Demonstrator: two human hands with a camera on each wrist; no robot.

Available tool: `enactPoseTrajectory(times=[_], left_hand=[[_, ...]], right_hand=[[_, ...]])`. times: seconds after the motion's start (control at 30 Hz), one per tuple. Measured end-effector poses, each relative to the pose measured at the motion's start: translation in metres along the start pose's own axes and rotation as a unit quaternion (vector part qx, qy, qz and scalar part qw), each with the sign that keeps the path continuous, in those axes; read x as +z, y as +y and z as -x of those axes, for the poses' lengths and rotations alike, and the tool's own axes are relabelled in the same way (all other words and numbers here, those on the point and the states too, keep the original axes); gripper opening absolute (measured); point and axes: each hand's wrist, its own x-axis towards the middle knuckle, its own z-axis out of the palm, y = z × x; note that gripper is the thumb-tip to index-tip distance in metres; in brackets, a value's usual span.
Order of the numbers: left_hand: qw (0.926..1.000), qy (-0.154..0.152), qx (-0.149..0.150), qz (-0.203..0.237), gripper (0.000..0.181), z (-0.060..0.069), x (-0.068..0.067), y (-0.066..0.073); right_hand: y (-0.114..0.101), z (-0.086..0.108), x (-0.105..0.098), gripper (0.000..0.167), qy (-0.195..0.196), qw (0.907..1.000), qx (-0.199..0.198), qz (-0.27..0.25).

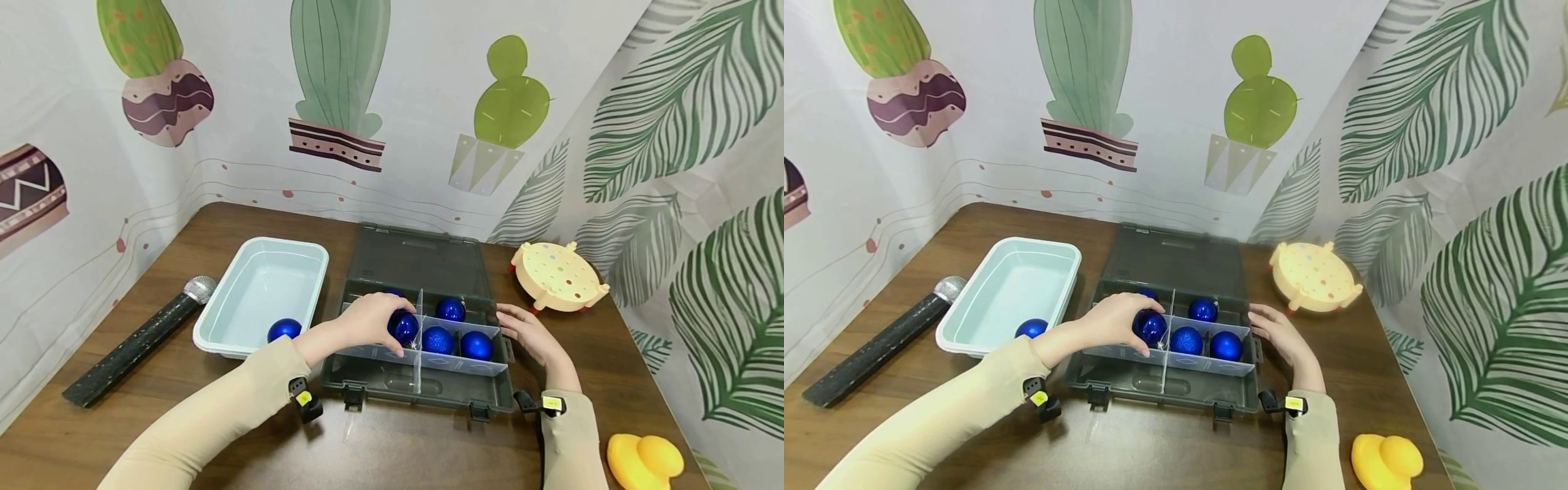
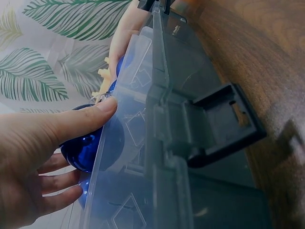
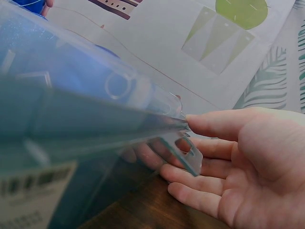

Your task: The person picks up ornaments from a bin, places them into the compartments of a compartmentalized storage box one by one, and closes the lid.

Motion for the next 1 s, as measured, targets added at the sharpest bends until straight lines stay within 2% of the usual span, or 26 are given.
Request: enactPoseTrajectory(times=[0.33, 0.7, 0.83, 1.0], left_hand=[[1.0, -0.001, 0.004, -0.002, 0.073, 0.002, -0.001, 0.001], [0.9999, -0.01, -0.005, 0.007, 0.07, 0.004, -0.005, 0.004], [0.9997, -0.013, -0.004, 0.018, 0.067, 0.005, -0.007, 0.003], [0.9984, -0.015, -0.002, 0.054, 0.06, 0.007, -0.011, -0.001]], right_hand=[[-0.001, 0.0, 0.0, 0.057, 0.0, 1.0, 0.003, -0.003], [0.0, -0.001, 0.0, 0.056, 0.003, 1.0, -0.001, -0.004], [0.003, -0.002, -0.001, 0.056, 0.006, 1.0, 0.001, 0.001], [0.006, -0.002, -0.003, 0.057, 0.009, 1.0, 0.003, 0.001]])
